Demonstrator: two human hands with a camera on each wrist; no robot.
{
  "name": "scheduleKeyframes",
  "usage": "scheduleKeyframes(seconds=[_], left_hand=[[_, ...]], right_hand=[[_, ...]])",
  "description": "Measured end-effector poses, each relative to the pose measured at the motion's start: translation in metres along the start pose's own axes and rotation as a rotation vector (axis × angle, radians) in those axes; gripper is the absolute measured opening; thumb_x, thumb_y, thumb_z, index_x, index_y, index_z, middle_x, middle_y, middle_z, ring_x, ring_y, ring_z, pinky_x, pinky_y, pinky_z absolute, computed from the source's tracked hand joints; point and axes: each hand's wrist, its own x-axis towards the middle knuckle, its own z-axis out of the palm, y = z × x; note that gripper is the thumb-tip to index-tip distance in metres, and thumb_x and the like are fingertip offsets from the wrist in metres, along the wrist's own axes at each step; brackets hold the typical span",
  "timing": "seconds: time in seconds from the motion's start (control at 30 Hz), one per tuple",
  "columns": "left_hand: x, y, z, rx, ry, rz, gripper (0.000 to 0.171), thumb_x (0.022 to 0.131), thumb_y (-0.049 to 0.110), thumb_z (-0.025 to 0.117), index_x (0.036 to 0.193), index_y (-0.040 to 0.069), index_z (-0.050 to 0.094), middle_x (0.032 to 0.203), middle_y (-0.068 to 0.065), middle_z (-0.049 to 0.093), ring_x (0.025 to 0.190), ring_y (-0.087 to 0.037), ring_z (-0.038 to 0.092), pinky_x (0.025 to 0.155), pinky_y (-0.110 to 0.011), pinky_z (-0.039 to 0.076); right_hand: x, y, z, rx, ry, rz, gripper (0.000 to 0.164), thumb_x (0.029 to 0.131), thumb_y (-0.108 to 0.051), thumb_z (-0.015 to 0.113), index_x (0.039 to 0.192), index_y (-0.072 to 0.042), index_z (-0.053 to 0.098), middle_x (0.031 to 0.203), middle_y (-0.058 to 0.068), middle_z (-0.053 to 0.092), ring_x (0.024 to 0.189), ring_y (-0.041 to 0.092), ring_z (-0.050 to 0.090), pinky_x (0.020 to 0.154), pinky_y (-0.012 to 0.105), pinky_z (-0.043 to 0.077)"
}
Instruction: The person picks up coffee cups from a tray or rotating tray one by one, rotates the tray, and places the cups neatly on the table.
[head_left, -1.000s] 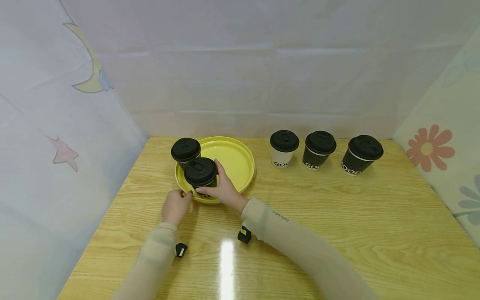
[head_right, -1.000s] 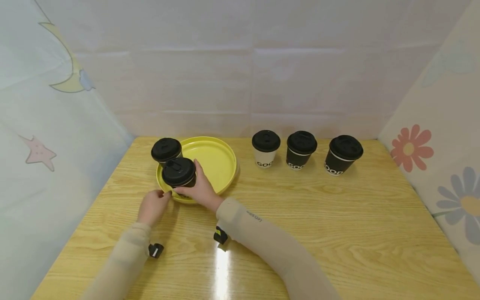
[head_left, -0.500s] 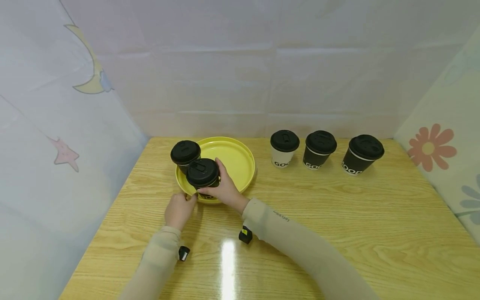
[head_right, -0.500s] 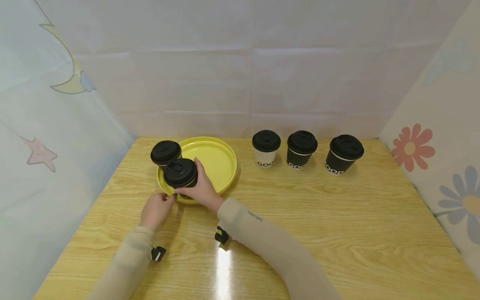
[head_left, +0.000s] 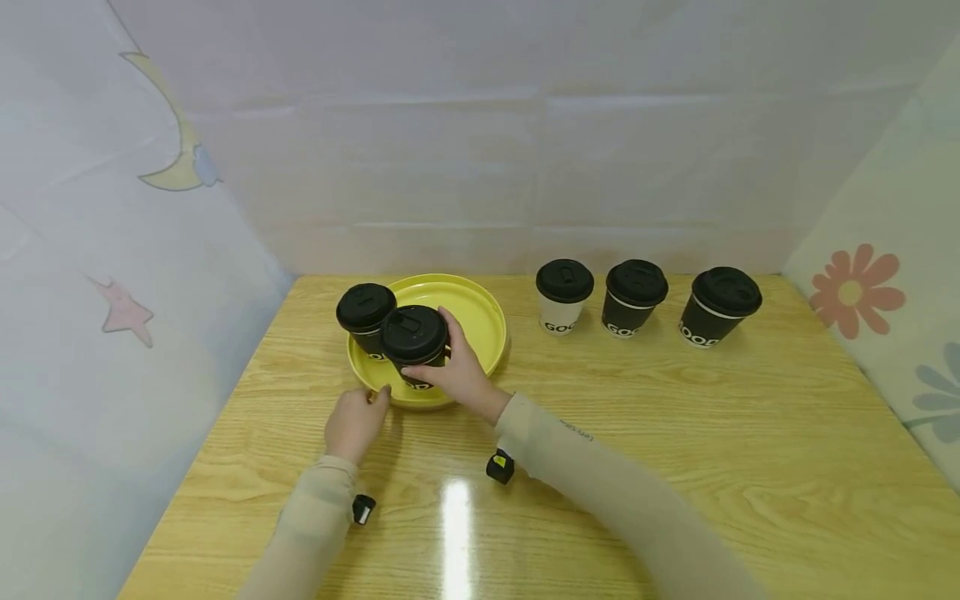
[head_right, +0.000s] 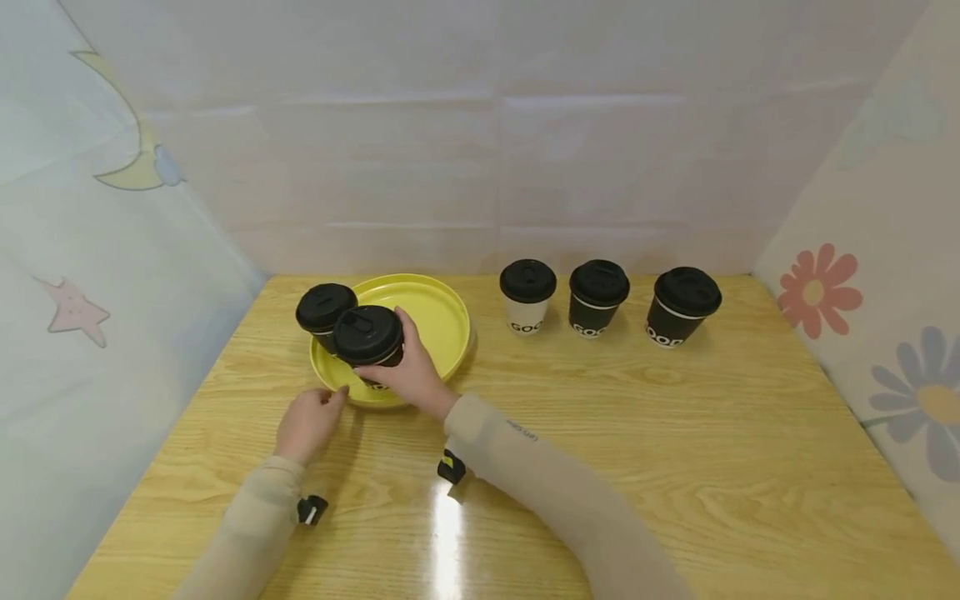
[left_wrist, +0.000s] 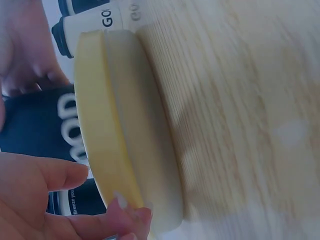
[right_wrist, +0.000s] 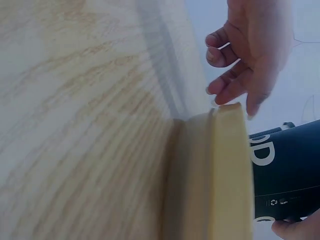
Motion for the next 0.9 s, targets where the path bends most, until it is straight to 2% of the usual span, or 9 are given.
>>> scheduleKeyframes(seconds=[0.1, 0.27, 0.53, 0.73, 0.9], left_hand=[[0.002, -0.002, -0.002, -0.013, 0.002, -0.004, 0.044, 0.100, 0.033, 0.047, 0.069, 0.004, 0.057, 0.071, -0.013, 0.057, 0.060, -0.025, 0.051, 0.052, -0.037, 0.040], [0.007, -0.004, -0.007, -0.038, 0.026, -0.009, 0.045, 0.100, 0.033, 0.046, 0.061, 0.011, 0.046, 0.063, -0.007, 0.050, 0.058, -0.024, 0.046, 0.050, -0.034, 0.033], [0.009, -0.005, -0.013, -0.033, 0.030, 0.008, 0.042, 0.099, 0.029, 0.048, 0.063, 0.008, 0.049, 0.067, -0.010, 0.051, 0.060, -0.026, 0.047, 0.051, -0.035, 0.034], [0.011, -0.008, -0.012, -0.019, 0.013, 0.019, 0.038, 0.099, 0.027, 0.048, 0.071, 0.003, 0.056, 0.075, -0.013, 0.057, 0.064, -0.027, 0.050, 0.054, -0.036, 0.037], [0.011, -0.009, -0.013, -0.012, -0.004, 0.010, 0.040, 0.100, 0.027, 0.047, 0.089, -0.006, 0.065, 0.092, -0.023, 0.065, 0.075, -0.032, 0.058, 0.063, -0.045, 0.047]], right_hand=[[-0.004, -0.007, -0.011, 0.004, 0.014, -0.022, 0.103, 0.081, -0.009, 0.080, 0.155, -0.008, 0.009, 0.153, 0.012, 0.030, 0.137, 0.031, 0.033, 0.110, 0.052, 0.029], [-0.011, -0.021, -0.030, 0.021, 0.026, -0.062, 0.101, 0.081, -0.002, 0.078, 0.155, -0.006, 0.009, 0.152, 0.014, 0.030, 0.137, 0.031, 0.033, 0.111, 0.049, 0.028], [-0.024, -0.036, -0.062, -0.002, 0.025, -0.117, 0.097, 0.081, 0.002, 0.076, 0.154, -0.007, 0.013, 0.150, 0.015, 0.033, 0.137, 0.030, 0.034, 0.112, 0.050, 0.027], [-0.039, -0.035, -0.087, 0.002, 0.049, -0.125, 0.097, 0.081, 0.006, 0.074, 0.154, -0.006, 0.011, 0.149, 0.017, 0.034, 0.135, 0.033, 0.037, 0.112, 0.053, 0.024], [-0.050, -0.029, -0.104, 0.004, 0.083, -0.120, 0.100, 0.081, 0.008, 0.073, 0.154, -0.005, 0.007, 0.150, 0.019, 0.032, 0.135, 0.034, 0.037, 0.113, 0.052, 0.024]])
